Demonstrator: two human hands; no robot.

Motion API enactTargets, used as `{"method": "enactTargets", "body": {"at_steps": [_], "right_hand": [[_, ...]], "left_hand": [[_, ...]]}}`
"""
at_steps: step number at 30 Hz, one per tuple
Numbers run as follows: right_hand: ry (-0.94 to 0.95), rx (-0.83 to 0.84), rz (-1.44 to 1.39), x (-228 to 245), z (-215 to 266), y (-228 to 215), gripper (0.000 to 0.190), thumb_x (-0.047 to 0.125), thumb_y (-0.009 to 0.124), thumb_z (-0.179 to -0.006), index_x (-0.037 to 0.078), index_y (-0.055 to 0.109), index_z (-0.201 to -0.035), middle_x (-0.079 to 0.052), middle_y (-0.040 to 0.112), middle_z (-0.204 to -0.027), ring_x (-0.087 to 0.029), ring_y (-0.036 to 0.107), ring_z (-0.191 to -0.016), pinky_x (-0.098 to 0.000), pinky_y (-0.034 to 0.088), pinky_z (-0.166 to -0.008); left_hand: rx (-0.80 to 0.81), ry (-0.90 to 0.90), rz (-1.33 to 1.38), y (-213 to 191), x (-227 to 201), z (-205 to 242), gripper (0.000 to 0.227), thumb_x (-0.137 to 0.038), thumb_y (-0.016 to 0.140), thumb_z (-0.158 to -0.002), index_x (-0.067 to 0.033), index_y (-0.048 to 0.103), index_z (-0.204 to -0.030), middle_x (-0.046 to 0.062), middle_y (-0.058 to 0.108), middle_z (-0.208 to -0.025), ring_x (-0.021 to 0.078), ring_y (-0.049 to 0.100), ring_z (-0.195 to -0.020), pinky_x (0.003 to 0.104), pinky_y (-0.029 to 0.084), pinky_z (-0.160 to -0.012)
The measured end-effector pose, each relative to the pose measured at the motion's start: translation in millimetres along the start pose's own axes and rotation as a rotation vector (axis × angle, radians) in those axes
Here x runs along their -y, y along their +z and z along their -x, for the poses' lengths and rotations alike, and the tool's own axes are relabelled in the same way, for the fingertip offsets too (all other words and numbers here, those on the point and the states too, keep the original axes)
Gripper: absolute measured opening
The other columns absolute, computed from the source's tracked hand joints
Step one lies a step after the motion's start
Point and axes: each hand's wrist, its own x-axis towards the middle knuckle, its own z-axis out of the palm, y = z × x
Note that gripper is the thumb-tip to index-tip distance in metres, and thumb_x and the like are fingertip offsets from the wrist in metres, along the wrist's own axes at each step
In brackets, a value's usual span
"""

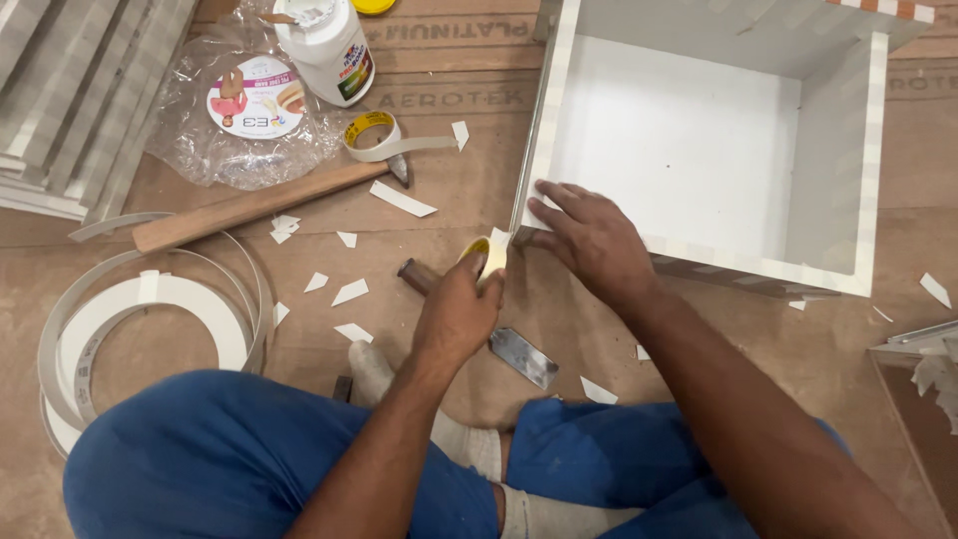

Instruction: The person applies white edge banding tape to the edges of a white drawer box. They use a hammer and a chisel to tap and trim the tape along the edges, then continue applying tape to the remaining sides.

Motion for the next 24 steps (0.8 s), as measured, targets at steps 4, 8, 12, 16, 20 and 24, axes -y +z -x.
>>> {"method": "enactTargets", "body": {"at_steps": [4,8,12,16,20,24], "right_hand": [[0.014,-0.047,0.056,-1,3,15,0.037,0.017,0.075,-0.092,0.008,0.069,-0.127,-0.005,0.065,-0.140,-0.026,0.055,-0.137,-0.0448,0.042,-0.113],[0.051,-0.138,-0.033,1,7,22,0.035,0.015,0.075,-0.094,0.008,0.070,-0.127,-0.005,0.066,-0.140,-0.022,0.055,-0.138,-0.0449,0.041,-0.116],[0.074,-0.117,0.009,5,7,17,0.040,0.021,0.077,-0.093,0.010,0.067,-0.130,-0.007,0.066,-0.141,-0.029,0.055,-0.138,-0.0445,0.041,-0.114],[0.187,-0.145,-0.044,18,11,-10,0.055,0.029,0.079,-0.090,0.006,0.061,-0.136,-0.015,0.064,-0.138,-0.039,0.056,-0.131,-0.0464,0.045,-0.108],[0.641,0.110,-0.412,46,28,-22,0.066,0.033,0.079,-0.083,0.011,0.058,-0.142,-0.010,0.071,-0.114,-0.024,0.065,-0.092,-0.0384,0.055,-0.081],[0.824,0.067,-0.821,38,32,-8,0.028,0.027,0.074,-0.094,0.003,0.074,-0.107,-0.007,0.074,-0.092,-0.014,0.064,-0.083,-0.0307,0.053,-0.075]], "left_hand": [[0.019,-0.057,-0.048,0,11,0,0.039,-0.027,0.060,-0.095,0.0011,0.064,-0.122,0.021,0.074,-0.086,0.0362,0.074,-0.086,0.045,0.055,-0.079],[-0.067,0.100,-0.101,5,24,-7,0.044,-0.027,0.064,-0.095,0.0047,0.063,-0.126,0.029,0.069,-0.114,0.0435,0.065,-0.110,0.048,0.051,-0.092],[-0.018,0.045,-0.121,7,29,-10,0.049,-0.025,0.065,-0.093,0.0037,0.059,-0.132,0.029,0.067,-0.122,0.0425,0.063,-0.117,0.046,0.050,-0.098],[0.107,0.067,-0.057,1,25,-5,0.055,-0.015,0.065,-0.088,0.0010,0.052,-0.140,0.027,0.067,-0.119,0.0382,0.068,-0.110,0.043,0.053,-0.094],[0.373,0.197,0.062,-7,11,2,0.036,-0.013,0.060,-0.095,-0.0037,0.064,-0.129,0.017,0.077,-0.105,0.0272,0.074,-0.098,0.039,0.053,-0.089],[0.418,0.128,0.108,-8,-9,13,0.025,-0.021,0.061,-0.099,-0.0022,0.068,-0.114,0.012,0.079,-0.095,0.0212,0.075,-0.085,0.038,0.056,-0.077]]}}
